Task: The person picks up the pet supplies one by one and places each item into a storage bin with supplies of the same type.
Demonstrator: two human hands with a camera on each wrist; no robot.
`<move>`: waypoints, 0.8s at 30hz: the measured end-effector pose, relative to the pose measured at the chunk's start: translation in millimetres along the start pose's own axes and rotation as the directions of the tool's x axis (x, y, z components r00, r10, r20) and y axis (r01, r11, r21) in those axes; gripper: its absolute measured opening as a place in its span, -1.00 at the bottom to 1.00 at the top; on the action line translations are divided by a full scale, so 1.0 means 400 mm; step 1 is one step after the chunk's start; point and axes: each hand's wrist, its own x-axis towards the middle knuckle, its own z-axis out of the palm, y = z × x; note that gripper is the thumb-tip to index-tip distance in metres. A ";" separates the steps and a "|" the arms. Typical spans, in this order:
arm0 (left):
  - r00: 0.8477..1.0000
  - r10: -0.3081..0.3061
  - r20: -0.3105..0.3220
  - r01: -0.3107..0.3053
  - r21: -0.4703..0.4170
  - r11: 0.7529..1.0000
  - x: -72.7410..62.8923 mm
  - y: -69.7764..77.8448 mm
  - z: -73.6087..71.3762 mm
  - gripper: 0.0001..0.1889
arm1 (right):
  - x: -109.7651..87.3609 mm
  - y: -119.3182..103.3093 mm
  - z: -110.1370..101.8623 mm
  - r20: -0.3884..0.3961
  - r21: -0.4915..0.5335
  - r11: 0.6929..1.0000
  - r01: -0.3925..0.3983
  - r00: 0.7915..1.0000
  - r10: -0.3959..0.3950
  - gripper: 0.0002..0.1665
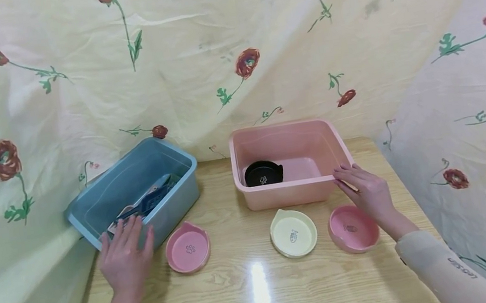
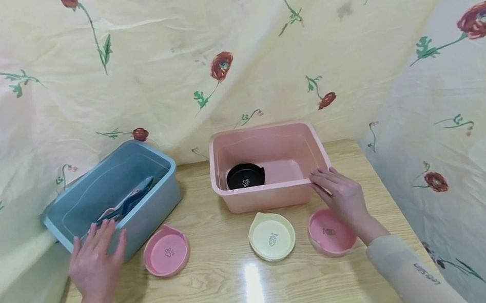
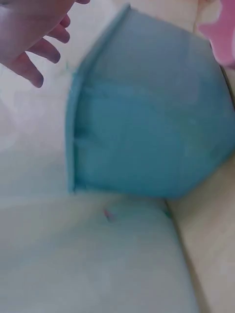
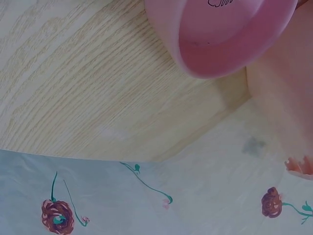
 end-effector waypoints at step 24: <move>0.775 0.228 0.589 -0.033 -0.323 0.946 0.027 0.103 -0.025 -0.47 | 0.008 -0.008 -0.009 0.009 -0.004 1.000 -0.015 1.000 0.015 -0.63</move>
